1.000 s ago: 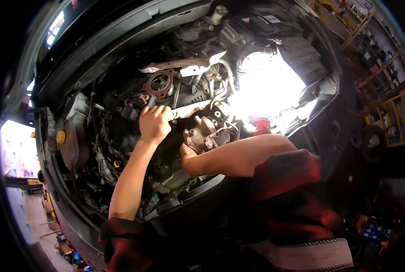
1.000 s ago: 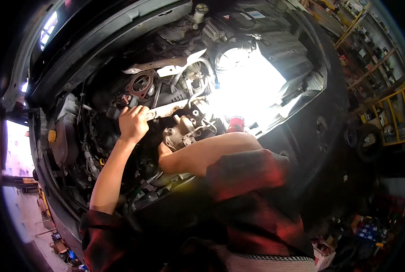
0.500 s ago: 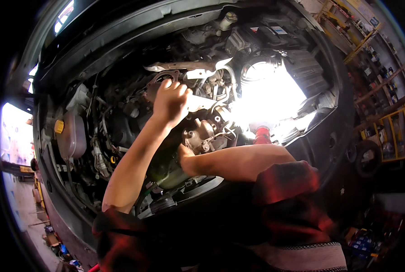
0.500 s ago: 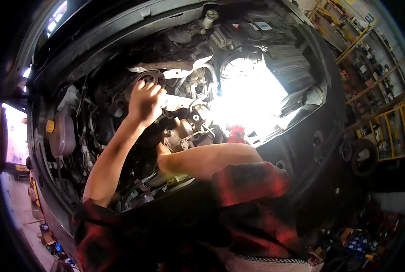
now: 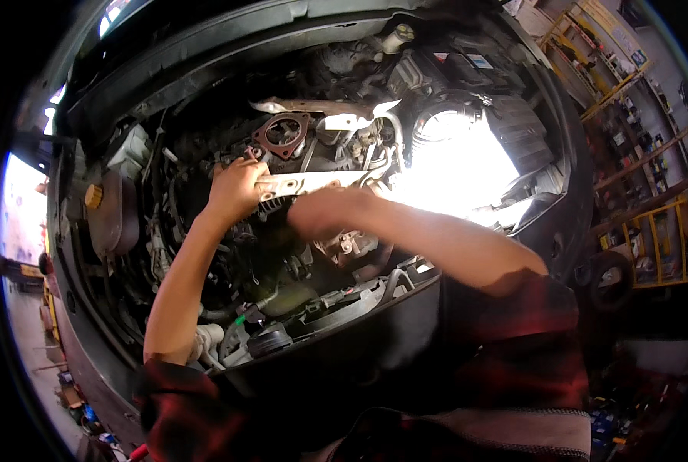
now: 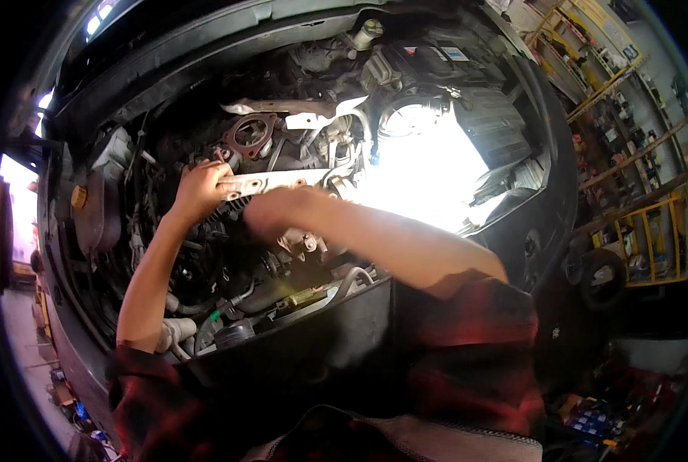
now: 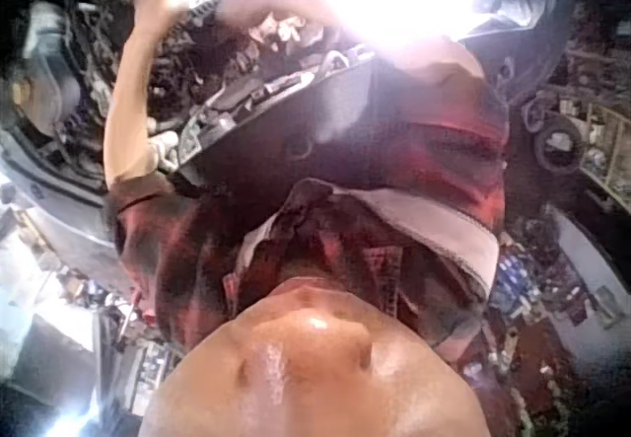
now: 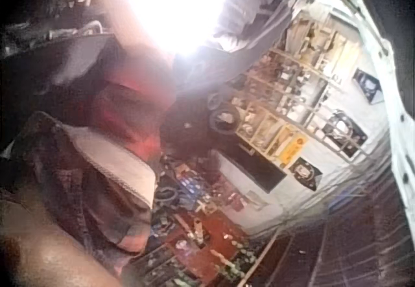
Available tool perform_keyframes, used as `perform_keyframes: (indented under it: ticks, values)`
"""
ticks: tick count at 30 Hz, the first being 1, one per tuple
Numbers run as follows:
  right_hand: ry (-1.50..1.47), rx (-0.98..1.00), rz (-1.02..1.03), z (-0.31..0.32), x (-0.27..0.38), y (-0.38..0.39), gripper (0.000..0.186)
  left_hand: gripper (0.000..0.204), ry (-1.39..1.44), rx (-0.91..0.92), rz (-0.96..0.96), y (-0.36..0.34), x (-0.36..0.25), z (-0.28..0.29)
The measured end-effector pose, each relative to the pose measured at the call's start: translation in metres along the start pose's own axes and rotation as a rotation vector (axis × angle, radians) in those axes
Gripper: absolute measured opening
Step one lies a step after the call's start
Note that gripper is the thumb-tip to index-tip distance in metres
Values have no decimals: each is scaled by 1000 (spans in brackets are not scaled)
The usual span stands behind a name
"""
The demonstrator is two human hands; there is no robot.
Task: The person works on an automobile engine, using a wrench to loosen and remove bolts and a metal plate while using a work light for illumination.
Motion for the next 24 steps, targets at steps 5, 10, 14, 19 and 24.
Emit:
perform_keyframes:
  ticks: [5, 10, 14, 19, 24]
  values:
    - [101, -463, -114, 55, -122, 29, 33, 10, 168, -178, -118, -14, -9, 4]
    - [-131, -612, -54, 56, -128, 38, 27, 8, -5, -306, -257, -51, -71, 35]
    - [-288, -629, -168, 58, -127, 33, 34, 10, 32, -232, -279, -68, -76, 44]
    - [-95, -803, -125, 61, -119, 23, 41, 19, 92, -269, -286, -71, -76, 41]
    - [-128, -777, -176, 67, -115, 18, 38, 16, 116, -316, -305, -73, -80, 34]
Point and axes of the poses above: each hand's wrist, its own y-axis away from the middle knuckle, its own z-axis out of the back of the hand, x = y × z, the point moved 8 cm from there along -y, towards the middle knuckle, and after that the axes turned 1 degree about -x, right-handed, at the moved point
